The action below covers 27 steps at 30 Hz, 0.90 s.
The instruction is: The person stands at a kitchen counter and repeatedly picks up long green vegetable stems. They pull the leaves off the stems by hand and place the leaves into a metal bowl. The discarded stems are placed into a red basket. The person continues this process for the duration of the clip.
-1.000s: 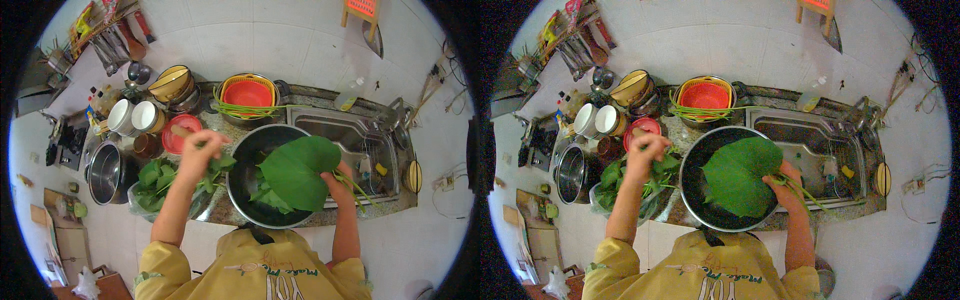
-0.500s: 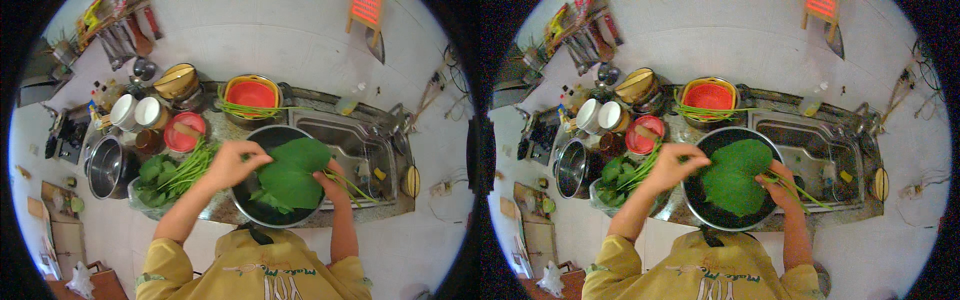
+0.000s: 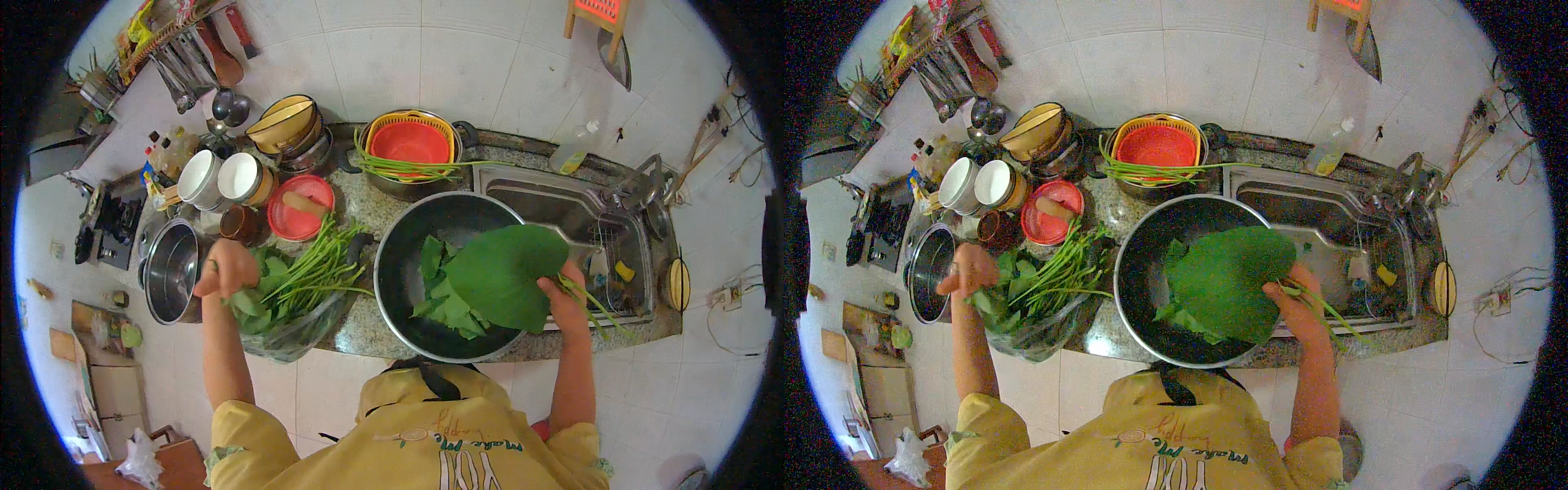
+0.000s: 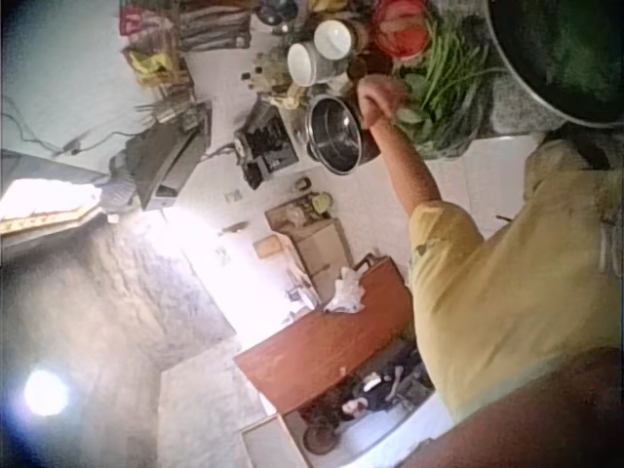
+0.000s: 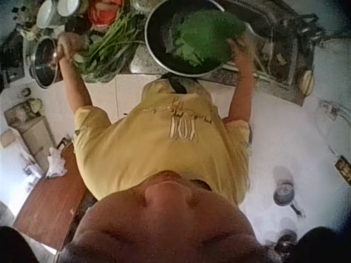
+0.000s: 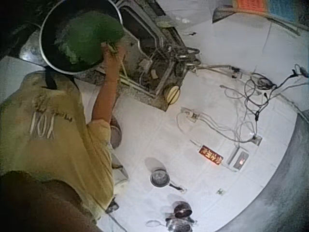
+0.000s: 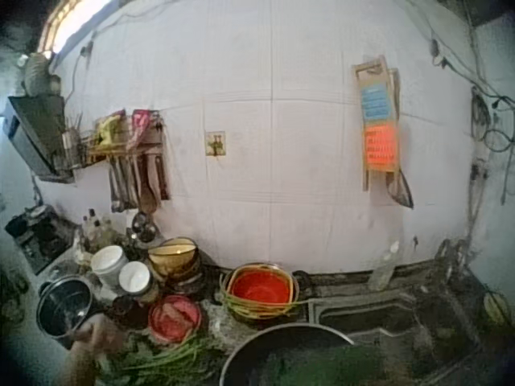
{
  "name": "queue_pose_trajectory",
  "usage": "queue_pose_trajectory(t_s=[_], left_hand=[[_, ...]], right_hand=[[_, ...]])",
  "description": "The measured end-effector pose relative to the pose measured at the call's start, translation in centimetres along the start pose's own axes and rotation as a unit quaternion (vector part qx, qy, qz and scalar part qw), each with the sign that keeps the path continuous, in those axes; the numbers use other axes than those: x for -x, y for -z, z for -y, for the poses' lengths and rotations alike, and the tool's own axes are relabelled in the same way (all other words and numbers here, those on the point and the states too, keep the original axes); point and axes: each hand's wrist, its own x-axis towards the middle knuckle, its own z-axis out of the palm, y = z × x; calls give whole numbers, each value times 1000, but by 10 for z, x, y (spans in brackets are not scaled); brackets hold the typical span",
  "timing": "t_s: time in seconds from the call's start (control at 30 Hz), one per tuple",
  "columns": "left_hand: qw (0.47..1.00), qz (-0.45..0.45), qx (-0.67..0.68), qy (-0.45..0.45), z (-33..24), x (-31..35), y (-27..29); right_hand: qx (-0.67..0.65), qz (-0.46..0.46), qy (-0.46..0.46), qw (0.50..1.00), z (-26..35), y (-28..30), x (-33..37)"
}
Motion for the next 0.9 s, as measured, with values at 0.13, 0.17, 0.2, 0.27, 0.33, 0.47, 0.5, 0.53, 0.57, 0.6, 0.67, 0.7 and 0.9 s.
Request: queue_pose_trajectory(t_s=[0.13,0.17,0.2,0.27,0.33,0.47,0.5,0.53,0.57,0.6,0.67,0.7,0.9], left_hand=[[881,-422,-99,191,42,-54,-29],[866,-386,-193,252,51,-78,-22],[864,-374,-189,280,61,-90,-15],[843,-373,-211,325,65,-132,-10],[852,-354,-184,338,76,-146,-12],[844,-332,-154,392,70,-114,-19],[831,-337,-154,415,60,-100,-23],[815,-369,-153,418,44,-85,-32],[803,-395,-154,420,24,-73,-37],[781,-441,-172,408,-1,-57,-44],[728,-472,-268,419,-33,-61,-43],[697,-454,-345,435,-45,-74,-35],[458,-609,-604,235,-169,-82,-31]], right_hand=[[0,38,-12,999,-2,-9,-3],[-4,50,1,999,-1,-12,-10],[7,66,4,998,5,-16,-14],[31,97,7,995,21,-24,-19],[14,85,7,996,21,-28,-18],[86,28,31,995,15,-22,-13],[96,10,32,995,2,-12,-13],[108,-10,34,993,-18,4,-14],[124,-36,38,991,-32,20,-15],[133,-19,32,990,-19,35,-22],[34,-28,-27,999,-10,68,-58],[-82,-53,-112,989,-9,88,-82],[-121,-20,45,991,70,193,-155]])
